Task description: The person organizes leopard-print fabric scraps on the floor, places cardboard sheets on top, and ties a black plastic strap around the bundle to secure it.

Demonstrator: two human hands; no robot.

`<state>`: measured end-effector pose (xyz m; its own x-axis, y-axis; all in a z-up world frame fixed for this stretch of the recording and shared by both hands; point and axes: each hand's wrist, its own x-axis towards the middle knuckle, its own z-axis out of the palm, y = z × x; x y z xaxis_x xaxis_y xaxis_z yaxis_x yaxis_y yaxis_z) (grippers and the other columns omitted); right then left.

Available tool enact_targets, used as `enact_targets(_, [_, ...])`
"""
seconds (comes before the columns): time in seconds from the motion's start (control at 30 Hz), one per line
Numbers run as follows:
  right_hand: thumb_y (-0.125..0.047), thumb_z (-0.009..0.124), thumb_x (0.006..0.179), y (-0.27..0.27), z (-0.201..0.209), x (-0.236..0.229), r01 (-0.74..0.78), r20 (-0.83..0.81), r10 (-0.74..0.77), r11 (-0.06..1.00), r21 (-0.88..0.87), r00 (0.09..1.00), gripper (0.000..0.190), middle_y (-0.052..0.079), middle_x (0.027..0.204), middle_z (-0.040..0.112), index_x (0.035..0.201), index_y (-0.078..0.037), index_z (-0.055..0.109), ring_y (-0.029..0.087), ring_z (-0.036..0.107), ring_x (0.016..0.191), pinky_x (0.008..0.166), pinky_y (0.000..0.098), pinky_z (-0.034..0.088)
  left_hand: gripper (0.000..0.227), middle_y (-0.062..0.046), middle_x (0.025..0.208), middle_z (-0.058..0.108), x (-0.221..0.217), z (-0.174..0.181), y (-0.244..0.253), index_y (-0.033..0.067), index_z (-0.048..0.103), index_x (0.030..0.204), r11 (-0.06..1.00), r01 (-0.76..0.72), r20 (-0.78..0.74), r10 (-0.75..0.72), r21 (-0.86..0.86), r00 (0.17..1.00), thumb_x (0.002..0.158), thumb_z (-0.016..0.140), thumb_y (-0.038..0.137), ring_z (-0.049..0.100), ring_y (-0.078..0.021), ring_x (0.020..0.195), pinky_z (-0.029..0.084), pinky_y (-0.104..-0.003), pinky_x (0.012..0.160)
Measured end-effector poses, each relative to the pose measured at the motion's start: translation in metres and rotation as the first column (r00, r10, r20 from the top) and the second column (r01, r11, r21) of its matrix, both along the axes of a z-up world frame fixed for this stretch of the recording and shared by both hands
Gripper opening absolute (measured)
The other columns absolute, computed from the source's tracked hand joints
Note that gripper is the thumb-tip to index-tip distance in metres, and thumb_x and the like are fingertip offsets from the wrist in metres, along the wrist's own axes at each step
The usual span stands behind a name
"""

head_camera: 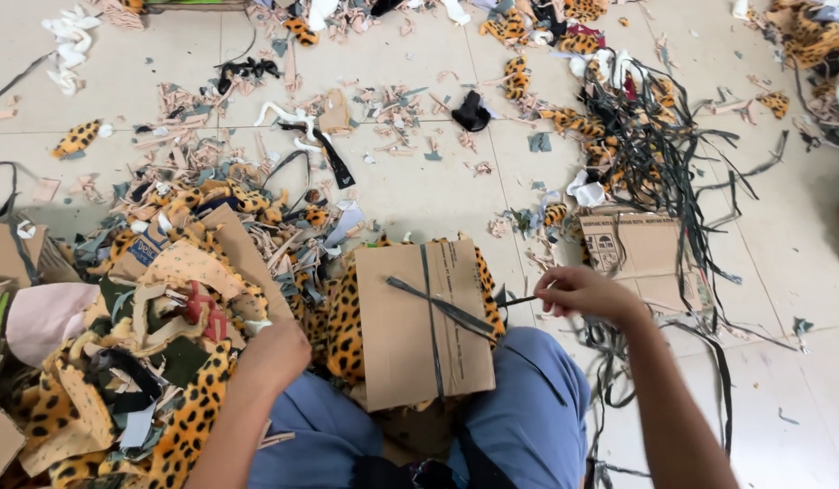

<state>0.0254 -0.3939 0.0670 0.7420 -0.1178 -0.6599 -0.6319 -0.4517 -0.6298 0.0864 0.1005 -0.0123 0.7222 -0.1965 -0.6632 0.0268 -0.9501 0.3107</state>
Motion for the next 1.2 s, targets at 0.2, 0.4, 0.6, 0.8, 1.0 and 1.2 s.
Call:
enact_targets(0.2, [-0.007, 0.050, 0.097, 0.052, 0.097, -0.032, -0.055, 0.072, 0.030, 0.929, 0.365, 0.997, 0.032, 0.028, 0.099, 0.080, 0.113, 0.011, 0.072, 0.032, 0.078, 0.083, 0.078, 0.0438, 0.064, 0.043, -0.008, 0.048, 0.052, -0.029, 0.169, -0.034, 0.0091, 0.056, 0.055, 0.964, 0.031, 0.112, -0.002, -0.265, 0.994, 0.096, 0.045, 0.016, 0.050, -0.0174, 0.044, 0.048, -0.026, 0.053])
enact_targets(0.4, [0.010, 0.063, 0.090, 0.122, 0.063, -0.024, -0.502, 0.600, 0.315, 0.848, 0.169, 0.735, 0.031, 0.025, 0.110, 0.078, 0.118, 0.003, 0.074, 0.029, 0.074, 0.103, 0.092, 0.0442, 0.060, 0.024, -0.024, 0.083, 0.069, -0.030, 0.186, -0.108, 0.0047, 0.070, 0.082, 0.912, 0.072, 0.276, 0.046, -0.403, 0.960, 0.090, 0.056, 0.023, 0.069, -0.0469, 0.091, 0.054, -0.053, 0.074])
enact_targets(0.6, [-0.014, 0.082, 0.086, 0.159, -0.040, -0.012, -0.319, 0.795, 0.416, 0.901, -0.295, 0.441, 0.015, 0.012, 0.097, 0.072, 0.098, -0.006, 0.080, 0.027, 0.065, 0.083, 0.074, 0.0387, 0.057, 0.019, -0.019, 0.089, 0.071, -0.026, 0.193, -0.160, 0.0068, 0.072, 0.089, 0.874, 0.245, 0.353, -0.092, -0.420, 0.931, 0.089, 0.059, 0.021, 0.071, -0.0416, 0.095, 0.056, -0.050, 0.080])
enact_targets(0.8, [-0.028, 0.075, 0.092, 0.169, -0.114, -0.013, -0.048, 0.613, 0.091, 0.995, -0.087, 0.785, 0.024, 0.016, 0.096, 0.076, 0.101, -0.006, 0.078, 0.026, 0.072, 0.092, 0.077, 0.0408, 0.055, 0.010, -0.010, 0.083, 0.071, -0.035, 0.171, -0.173, 0.0112, 0.072, 0.089, 0.800, 0.343, 0.409, -0.135, -0.492, 0.903, 0.088, 0.065, 0.019, 0.073, -0.0329, 0.086, 0.057, -0.042, 0.076])
enact_targets(1.0, [-0.023, 0.078, 0.094, 0.203, -0.054, -0.031, 0.118, 0.557, -0.284, 0.942, 0.315, 0.781, 0.021, 0.018, 0.085, 0.076, 0.090, -0.003, 0.073, 0.021, 0.070, 0.082, 0.074, 0.0315, 0.051, 0.043, -0.019, 0.120, 0.069, -0.047, 0.136, -0.159, 0.0020, 0.062, 0.127, 0.048, 0.086, 0.098, 0.408, -0.995, 0.908, 0.088, 0.069, 0.017, 0.071, -0.0280, 0.105, 0.055, -0.040, 0.093])
enact_targets(1.2, [-0.019, 0.077, 0.094, 0.212, -0.042, -0.032, 0.356, 0.364, -0.524, 0.826, 0.436, 0.770, 0.017, 0.015, 0.083, 0.073, 0.096, -0.002, 0.073, 0.018, 0.071, 0.084, 0.080, 0.0352, 0.056, 0.024, -0.008, 0.092, 0.075, -0.064, 0.070, -0.131, 0.0152, 0.078, 0.102, 0.440, 0.243, 0.416, 0.353, -0.864, 0.838, 0.086, 0.066, 0.001, 0.072, -0.0261, 0.088, 0.060, -0.030, 0.077])
